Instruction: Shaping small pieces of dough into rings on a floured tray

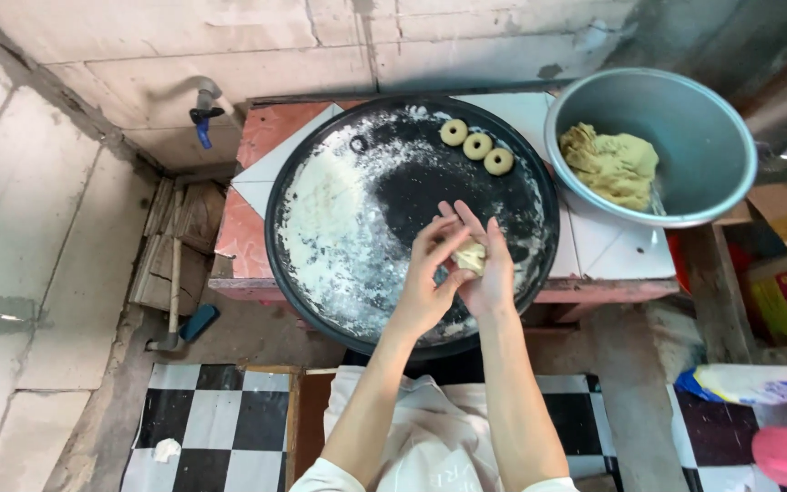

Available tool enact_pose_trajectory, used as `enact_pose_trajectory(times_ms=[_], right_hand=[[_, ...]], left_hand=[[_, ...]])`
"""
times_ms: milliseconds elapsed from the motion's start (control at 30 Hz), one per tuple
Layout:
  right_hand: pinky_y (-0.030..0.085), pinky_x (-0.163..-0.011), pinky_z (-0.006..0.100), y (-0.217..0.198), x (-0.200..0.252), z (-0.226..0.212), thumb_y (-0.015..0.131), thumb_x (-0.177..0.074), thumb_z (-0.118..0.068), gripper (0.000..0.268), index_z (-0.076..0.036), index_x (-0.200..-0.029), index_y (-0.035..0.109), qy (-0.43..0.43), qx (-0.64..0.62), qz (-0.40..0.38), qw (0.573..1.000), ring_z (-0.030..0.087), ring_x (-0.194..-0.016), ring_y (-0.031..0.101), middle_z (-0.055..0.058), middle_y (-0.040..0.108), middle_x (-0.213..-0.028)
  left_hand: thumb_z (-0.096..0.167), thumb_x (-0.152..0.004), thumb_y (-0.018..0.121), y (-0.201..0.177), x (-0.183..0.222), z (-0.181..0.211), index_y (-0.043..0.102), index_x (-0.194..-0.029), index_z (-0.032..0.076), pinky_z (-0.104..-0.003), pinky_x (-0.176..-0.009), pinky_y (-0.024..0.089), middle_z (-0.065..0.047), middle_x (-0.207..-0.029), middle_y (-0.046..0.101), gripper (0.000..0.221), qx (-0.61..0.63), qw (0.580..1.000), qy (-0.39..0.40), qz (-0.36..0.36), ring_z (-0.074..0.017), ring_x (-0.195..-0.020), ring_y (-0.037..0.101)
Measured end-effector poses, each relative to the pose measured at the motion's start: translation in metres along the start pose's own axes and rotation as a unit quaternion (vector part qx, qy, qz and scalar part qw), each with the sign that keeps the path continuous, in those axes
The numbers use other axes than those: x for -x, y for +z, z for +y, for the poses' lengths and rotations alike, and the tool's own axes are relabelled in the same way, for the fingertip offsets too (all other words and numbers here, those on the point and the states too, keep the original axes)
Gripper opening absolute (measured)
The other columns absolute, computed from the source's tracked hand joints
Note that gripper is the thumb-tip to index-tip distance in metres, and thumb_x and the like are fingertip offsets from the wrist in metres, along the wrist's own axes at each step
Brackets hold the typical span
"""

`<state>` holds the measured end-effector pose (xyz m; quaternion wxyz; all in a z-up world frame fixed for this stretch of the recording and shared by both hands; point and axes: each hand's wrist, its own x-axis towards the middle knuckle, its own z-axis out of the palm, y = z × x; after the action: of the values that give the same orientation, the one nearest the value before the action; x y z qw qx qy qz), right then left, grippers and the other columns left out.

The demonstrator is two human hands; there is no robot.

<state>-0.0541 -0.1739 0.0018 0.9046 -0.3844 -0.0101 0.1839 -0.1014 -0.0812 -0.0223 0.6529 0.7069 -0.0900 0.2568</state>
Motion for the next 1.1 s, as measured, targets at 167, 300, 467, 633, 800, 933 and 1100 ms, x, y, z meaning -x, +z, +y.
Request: enact_pose_trajectory(times_ms=[167,300,467,633,800,933,1100], right_hand=[[0.048,-0.101,0.066,0.007,0.009,0.004,0.025,-0.102,-0.062,0.073,-0.013,-0.155,0.040,-0.017,-0.012,0.057,0.998,0.048,-0.141,0.045,0.026,0.048,-0.153],[0.057,-0.092,0.058,-0.002,0.008,0.033,0.029,-0.102,-0.062,0.066,-0.016,-0.147,0.045,-0.053,-0.058,0.077,0.994,0.044,-0.130,0.056,0.023,0.054,-0.147],[0.055,-0.095,0.055,0.003,0.006,0.062,0.023,-0.107,-0.055,0.057,-0.015,-0.139,0.046,-0.082,-0.057,0.065,0.993,0.043,-0.127,0.057,0.021,0.054,-0.144],[0.052,-0.100,0.052,-0.002,0.001,0.085,0.021,-0.110,-0.048,0.050,-0.013,-0.138,0.042,-0.071,-0.025,0.035,0.997,0.038,-0.123,0.059,0.018,0.056,-0.137],[0.050,-0.086,0.036,-0.024,-0.008,0.093,0.023,-0.112,-0.042,0.043,-0.013,-0.137,0.043,-0.048,0.013,0.038,0.998,0.023,-0.104,0.061,0.013,0.057,-0.128],[0.047,-0.078,0.031,-0.024,-0.010,0.091,0.022,-0.112,-0.038,0.041,-0.013,-0.134,0.047,-0.025,0.052,0.037,0.998,0.018,-0.096,0.061,0.011,0.060,-0.124],[0.044,-0.073,0.032,-0.015,-0.002,0.092,0.022,-0.112,-0.029,0.040,-0.010,-0.129,0.052,-0.013,0.106,0.057,0.993,0.021,-0.091,0.061,0.015,0.064,-0.120]], left_hand=[[0.011,-0.104,0.061,0.005,0.003,0.016,0.061,-0.141,0.006,-0.048,-0.113,0.044,-0.014,-0.148,0.056,0.037,0.044,0.994,-0.009,-0.097,-0.0358,-0.138,0.052],[0.023,-0.094,0.076,-0.004,0.005,-0.004,0.064,-0.140,0.011,-0.044,-0.111,0.046,-0.011,-0.142,0.062,0.049,0.047,0.992,-0.032,-0.109,-0.0294,-0.132,0.059],[0.004,-0.093,0.072,-0.020,0.000,-0.003,0.077,-0.115,0.011,-0.038,-0.087,0.060,-0.009,-0.106,0.077,0.024,-0.013,0.998,-0.065,-0.021,-0.0250,-0.100,0.075],[0.000,-0.102,0.059,-0.031,-0.005,-0.016,0.076,-0.107,0.007,-0.027,-0.072,0.060,-0.007,-0.079,0.072,0.020,0.059,0.982,-0.154,0.087,-0.0092,-0.076,0.065],[0.005,-0.110,0.042,-0.027,-0.010,-0.027,0.067,-0.103,0.004,-0.023,-0.055,0.051,-0.007,-0.069,0.060,0.026,0.210,0.932,-0.255,0.148,-0.0123,-0.057,0.058],[0.056,-0.108,0.041,-0.023,-0.012,-0.034,0.056,-0.080,0.009,-0.021,-0.046,0.035,0.001,-0.057,0.039,0.057,0.345,0.891,-0.228,0.186,-0.0067,-0.045,0.037],[0.054,-0.112,0.031,-0.025,-0.007,-0.036,0.036,-0.058,0.016,-0.023,-0.037,0.018,0.002,-0.047,0.022,0.066,0.256,0.925,-0.187,0.209,-0.0079,-0.035,0.017]])
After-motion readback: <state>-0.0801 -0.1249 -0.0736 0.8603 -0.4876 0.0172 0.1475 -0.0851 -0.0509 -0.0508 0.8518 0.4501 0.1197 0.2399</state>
